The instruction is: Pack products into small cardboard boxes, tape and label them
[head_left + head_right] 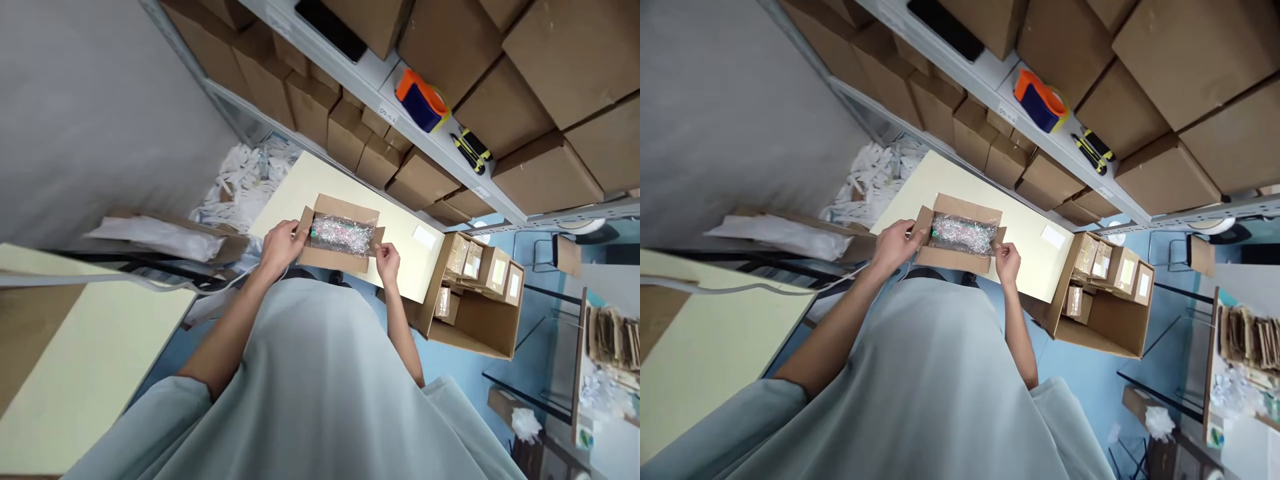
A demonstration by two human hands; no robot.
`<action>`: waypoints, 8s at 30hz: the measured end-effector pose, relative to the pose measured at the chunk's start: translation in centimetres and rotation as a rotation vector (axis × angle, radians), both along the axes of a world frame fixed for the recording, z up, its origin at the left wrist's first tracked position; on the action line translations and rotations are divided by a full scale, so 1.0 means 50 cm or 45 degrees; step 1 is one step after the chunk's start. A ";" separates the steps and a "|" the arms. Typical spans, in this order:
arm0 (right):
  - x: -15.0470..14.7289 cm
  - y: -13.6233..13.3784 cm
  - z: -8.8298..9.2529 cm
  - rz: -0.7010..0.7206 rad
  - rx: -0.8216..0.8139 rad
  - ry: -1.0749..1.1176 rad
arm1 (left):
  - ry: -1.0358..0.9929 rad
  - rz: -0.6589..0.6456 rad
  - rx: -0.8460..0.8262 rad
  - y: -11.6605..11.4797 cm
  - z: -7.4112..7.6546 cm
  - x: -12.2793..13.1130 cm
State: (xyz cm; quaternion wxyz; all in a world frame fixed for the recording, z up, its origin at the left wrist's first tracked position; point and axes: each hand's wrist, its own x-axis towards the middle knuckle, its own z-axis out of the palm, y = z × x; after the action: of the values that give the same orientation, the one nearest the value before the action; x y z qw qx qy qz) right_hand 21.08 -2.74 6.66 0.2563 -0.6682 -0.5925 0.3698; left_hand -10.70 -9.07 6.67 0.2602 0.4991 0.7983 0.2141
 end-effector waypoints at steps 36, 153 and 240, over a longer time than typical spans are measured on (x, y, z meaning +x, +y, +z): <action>-0.227 0.125 -0.008 0.677 -0.417 -1.245 | -0.112 -0.992 -0.197 0.262 -0.110 0.071; -0.198 0.609 0.352 0.328 0.467 -0.390 | -0.583 -0.302 0.924 0.491 0.229 0.095; -0.071 0.023 0.353 1.132 0.892 -0.502 | 0.028 -0.828 1.030 0.050 0.483 -0.060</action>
State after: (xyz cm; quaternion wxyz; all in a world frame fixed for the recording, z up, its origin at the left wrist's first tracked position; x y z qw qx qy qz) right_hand 17.51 -1.59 24.32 0.1672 -0.2877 -0.9384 0.0932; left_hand -13.71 -6.58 30.82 0.0912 0.7843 0.4581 0.4083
